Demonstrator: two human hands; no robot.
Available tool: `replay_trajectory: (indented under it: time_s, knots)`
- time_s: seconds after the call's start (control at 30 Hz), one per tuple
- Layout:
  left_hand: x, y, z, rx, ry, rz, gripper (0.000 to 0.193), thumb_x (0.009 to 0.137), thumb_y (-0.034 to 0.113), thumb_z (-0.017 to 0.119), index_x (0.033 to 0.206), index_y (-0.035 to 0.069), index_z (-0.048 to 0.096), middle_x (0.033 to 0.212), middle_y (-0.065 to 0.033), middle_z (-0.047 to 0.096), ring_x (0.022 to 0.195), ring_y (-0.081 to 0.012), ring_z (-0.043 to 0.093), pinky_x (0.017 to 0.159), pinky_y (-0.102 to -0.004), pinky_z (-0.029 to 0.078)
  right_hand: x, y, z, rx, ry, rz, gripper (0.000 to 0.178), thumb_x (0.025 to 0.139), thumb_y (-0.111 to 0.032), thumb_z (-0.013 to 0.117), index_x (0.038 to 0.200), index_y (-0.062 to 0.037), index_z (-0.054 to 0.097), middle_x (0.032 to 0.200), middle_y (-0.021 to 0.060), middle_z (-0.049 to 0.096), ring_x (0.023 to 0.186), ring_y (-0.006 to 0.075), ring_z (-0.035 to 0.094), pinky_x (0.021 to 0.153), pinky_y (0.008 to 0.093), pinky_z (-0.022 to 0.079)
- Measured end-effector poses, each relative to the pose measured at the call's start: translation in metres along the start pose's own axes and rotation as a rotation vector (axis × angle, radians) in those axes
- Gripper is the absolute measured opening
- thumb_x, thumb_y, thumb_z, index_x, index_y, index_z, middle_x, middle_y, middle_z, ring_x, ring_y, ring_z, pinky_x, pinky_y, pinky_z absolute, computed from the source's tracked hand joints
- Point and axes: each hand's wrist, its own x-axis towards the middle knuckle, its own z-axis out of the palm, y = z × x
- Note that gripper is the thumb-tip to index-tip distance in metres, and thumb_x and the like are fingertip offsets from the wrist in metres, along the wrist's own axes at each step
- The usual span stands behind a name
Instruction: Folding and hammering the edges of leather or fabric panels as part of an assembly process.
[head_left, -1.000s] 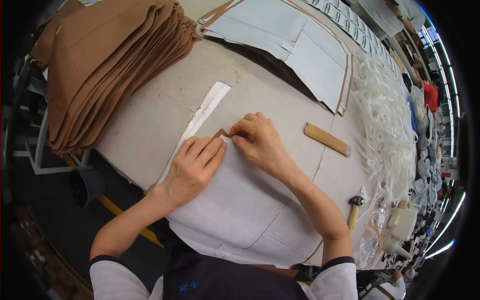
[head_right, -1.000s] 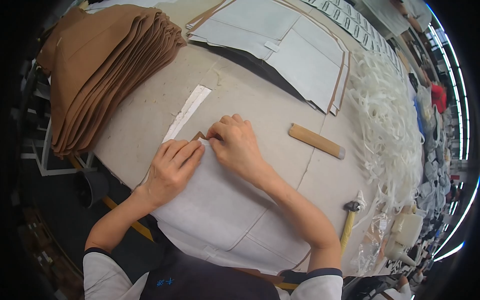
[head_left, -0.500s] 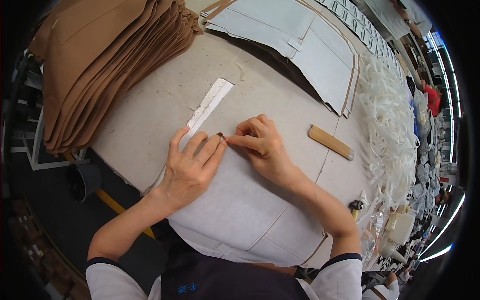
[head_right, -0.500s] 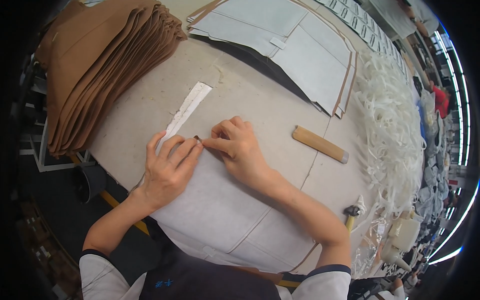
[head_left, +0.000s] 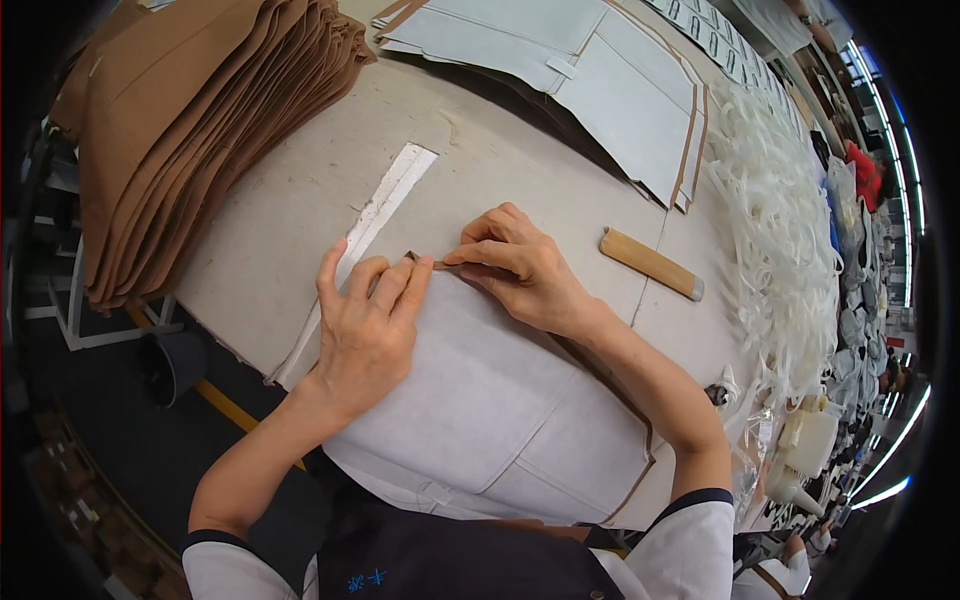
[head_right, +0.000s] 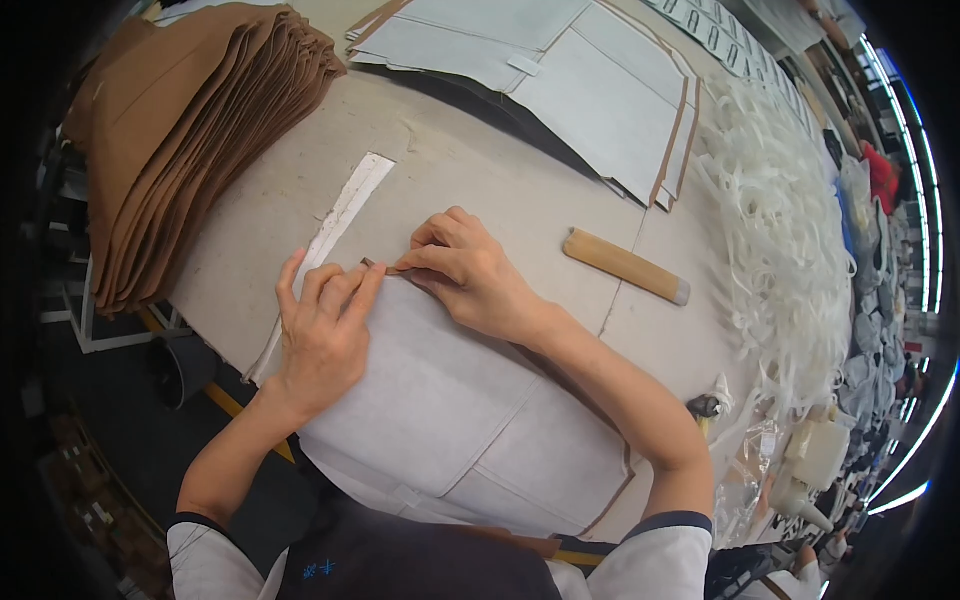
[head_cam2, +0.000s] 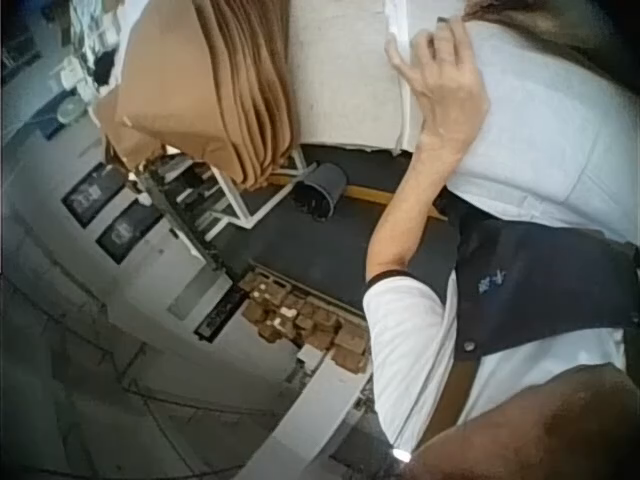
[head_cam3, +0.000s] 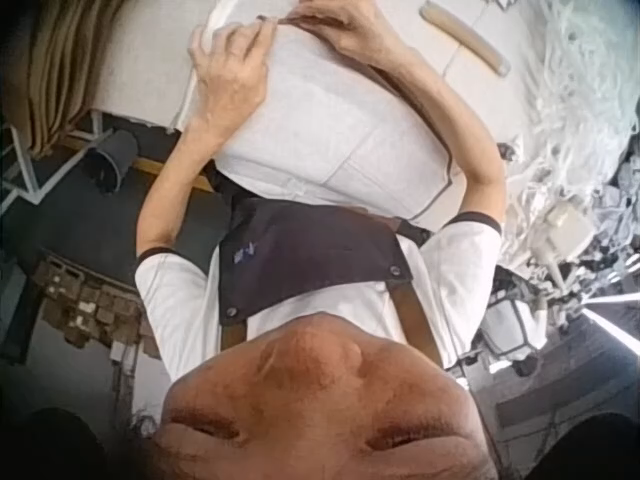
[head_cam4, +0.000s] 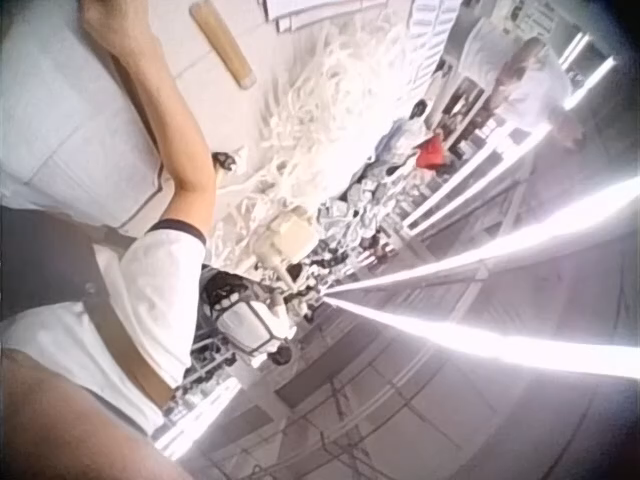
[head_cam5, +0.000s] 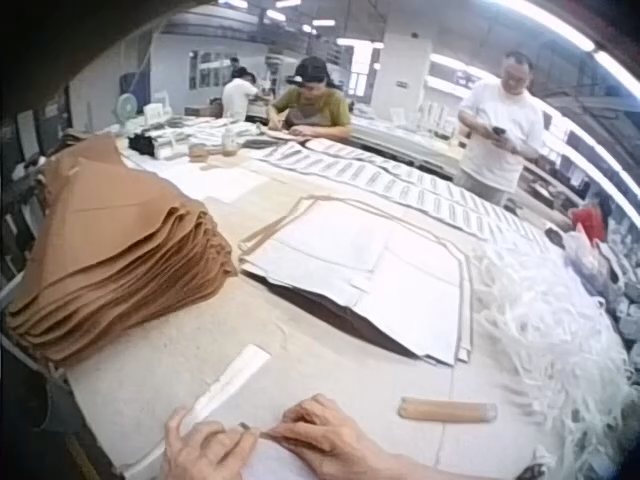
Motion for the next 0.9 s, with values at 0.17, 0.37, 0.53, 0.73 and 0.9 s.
replay_trajectory:
  time_s: [0.17,0.37,0.53,0.73,0.9]
  knots:
    - [-0.001,-0.001,0.001,0.014,0.029,0.013,0.059,0.079,-0.002,0.063,0.138,-0.003,0.066,0.123,-0.0093,0.061,0.112,-0.0273,0.057,0.121,-0.0611,0.027,-0.002,0.002,-0.006,-0.193,-0.056,-0.186,0.025,0.085,-0.001,0.077,0.109,-0.0055,0.079,0.109,0.0095,0.064,0.100,0.0276,0.058,0.085,0.0402,0.050]
    - [0.001,0.003,0.001,0.031,0.030,0.003,0.055,0.079,-0.003,0.062,0.134,-0.001,0.069,0.124,-0.0098,0.062,0.113,-0.0276,0.058,0.121,-0.0615,0.027,-0.006,-0.012,-0.008,-0.633,-0.171,-0.492,0.034,0.080,-0.003,0.073,0.114,-0.0037,0.075,0.121,0.0151,0.062,0.112,0.0321,0.059,0.095,0.0427,0.046]
    - [0.000,0.005,0.000,0.089,0.021,0.005,0.052,0.083,-0.004,0.064,0.133,0.006,0.072,0.124,-0.0104,0.061,0.112,-0.0277,0.058,0.120,-0.0619,0.029,-0.032,-0.019,-0.051,-0.269,0.106,-0.046,0.034,0.085,-0.002,0.073,0.119,-0.0075,0.075,0.129,0.0140,0.064,0.121,0.0333,0.057,0.101,0.0479,0.042]
    - [0.005,0.019,-0.005,0.081,0.017,-0.038,0.050,0.085,-0.006,0.065,0.133,0.008,0.072,0.122,-0.0110,0.060,0.114,-0.0275,0.059,0.119,-0.0618,0.031,-0.109,0.012,-0.128,-0.610,0.154,0.283,0.042,0.082,-0.016,0.086,0.121,-0.0060,0.073,0.120,0.0113,0.065,0.115,0.0329,0.057,0.098,0.0442,0.046]
    - [0.001,0.023,0.000,0.023,-0.001,-0.068,0.049,0.085,-0.007,0.063,0.132,0.003,0.070,0.124,-0.0123,0.060,0.115,-0.0285,0.060,0.116,-0.0586,0.037,-0.090,0.000,-0.114,-0.449,0.074,0.183,0.039,0.087,-0.016,0.084,0.123,-0.0053,0.073,0.112,0.0125,0.063,0.094,0.0302,0.068,0.081,0.0392,0.057]
